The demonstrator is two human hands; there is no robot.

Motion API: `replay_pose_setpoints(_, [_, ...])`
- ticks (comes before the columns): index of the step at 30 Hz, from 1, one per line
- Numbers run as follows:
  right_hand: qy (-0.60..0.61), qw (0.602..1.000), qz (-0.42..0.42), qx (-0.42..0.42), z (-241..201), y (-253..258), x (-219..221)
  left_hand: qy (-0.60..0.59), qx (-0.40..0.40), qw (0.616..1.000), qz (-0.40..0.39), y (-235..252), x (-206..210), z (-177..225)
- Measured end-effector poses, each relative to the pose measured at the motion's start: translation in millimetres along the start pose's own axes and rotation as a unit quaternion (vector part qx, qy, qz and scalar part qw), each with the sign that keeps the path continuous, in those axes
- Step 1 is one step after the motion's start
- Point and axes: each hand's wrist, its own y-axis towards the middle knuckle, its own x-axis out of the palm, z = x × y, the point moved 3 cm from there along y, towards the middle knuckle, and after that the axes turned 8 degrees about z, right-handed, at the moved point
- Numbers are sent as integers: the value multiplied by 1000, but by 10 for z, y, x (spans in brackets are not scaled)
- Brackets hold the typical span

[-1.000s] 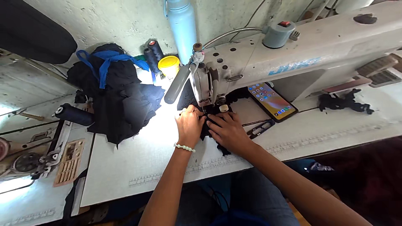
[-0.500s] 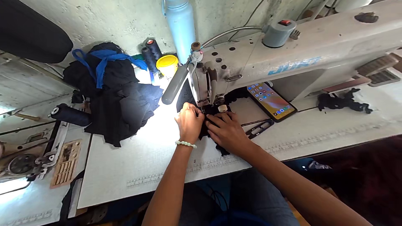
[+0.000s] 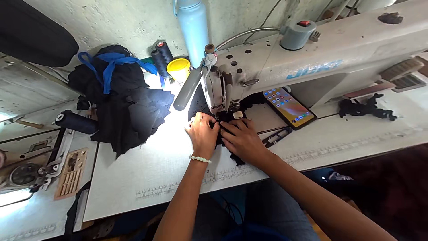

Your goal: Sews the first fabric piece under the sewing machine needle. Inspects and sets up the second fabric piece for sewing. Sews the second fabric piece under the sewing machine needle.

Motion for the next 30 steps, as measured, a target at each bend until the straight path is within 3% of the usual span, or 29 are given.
replay_pose_setpoints(3, [4,1000,-1,-5,6,10,-10,-11,173,978,118,-136,29,-18])
replay_pose_setpoints(5, [2,1000,0,-8,14,8,-10,-12,277,953,126,-202,23,-66])
replay_pose_setpoints(12, [-14,999,-19,-34,-6,46,-48,57,405,909,79,-239,-19,-303])
replay_pose_setpoints(30, [-38,994,-47,-94,70,132,-94,93,371,924,14,-172,-97,-259])
